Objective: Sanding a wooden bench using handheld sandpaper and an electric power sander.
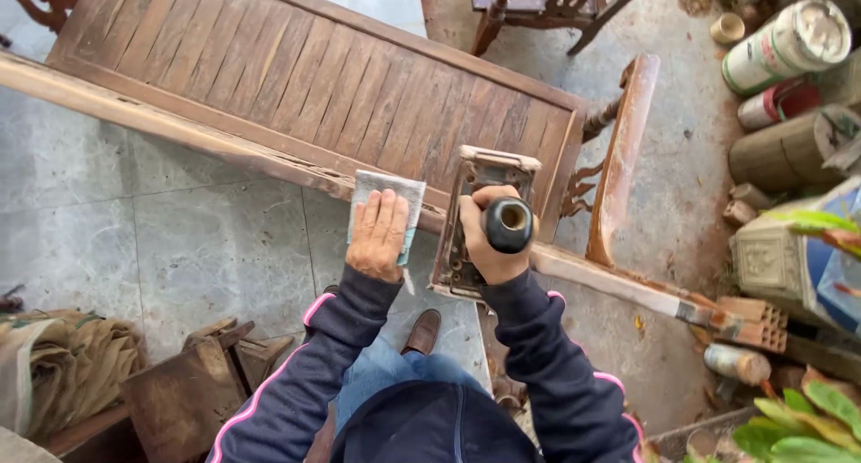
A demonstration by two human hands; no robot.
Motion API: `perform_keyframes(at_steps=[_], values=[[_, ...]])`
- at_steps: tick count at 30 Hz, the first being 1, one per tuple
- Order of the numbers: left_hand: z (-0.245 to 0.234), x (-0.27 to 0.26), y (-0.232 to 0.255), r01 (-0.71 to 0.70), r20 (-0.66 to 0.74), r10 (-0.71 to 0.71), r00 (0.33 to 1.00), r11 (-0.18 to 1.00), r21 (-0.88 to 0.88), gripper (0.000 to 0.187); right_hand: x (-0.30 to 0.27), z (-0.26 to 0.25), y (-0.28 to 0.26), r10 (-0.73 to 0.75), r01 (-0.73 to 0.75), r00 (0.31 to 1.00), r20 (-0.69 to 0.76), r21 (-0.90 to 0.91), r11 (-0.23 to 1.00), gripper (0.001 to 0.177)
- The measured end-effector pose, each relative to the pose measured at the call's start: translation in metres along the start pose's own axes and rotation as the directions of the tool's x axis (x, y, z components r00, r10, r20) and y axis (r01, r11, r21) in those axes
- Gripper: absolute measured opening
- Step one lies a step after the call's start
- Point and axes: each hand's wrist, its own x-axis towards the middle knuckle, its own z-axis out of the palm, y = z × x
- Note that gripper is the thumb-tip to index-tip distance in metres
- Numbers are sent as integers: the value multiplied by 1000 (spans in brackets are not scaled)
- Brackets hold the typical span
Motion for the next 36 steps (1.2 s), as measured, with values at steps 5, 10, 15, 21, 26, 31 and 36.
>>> perform_keyframes(at_steps=[5,10,15,21,26,31,36], values=[[13,3,27,-58,26,58,998,998,12,58,-11,-70,-32,-133,136,990,41,-58,989,13],[36,-6,122,-217,79,233,969,961,-170,56,-69,-150,-1,60,-92,983,-175,-181,979,12],[33,7,136,-230,106,254,961,953,-197,50,-77,-167,37,33,-90,951,-308,-173,981,19],[32,8,128,-276,117,294,949,949,-151,51,-26,-133,46,145,-102,957,-250,177,979,18],[34,13,83,-259,144,255,956,966,11,51,-47,-162,49,92,-92,993,-79,14,996,17],[34,16,85,-279,160,270,950,960,39,51,-28,-143,60,-43,2,963,-267,-150,989,17],[34,15,85,-261,180,252,951,965,25,52,-33,-153,53,90,-84,990,-111,62,995,17]])
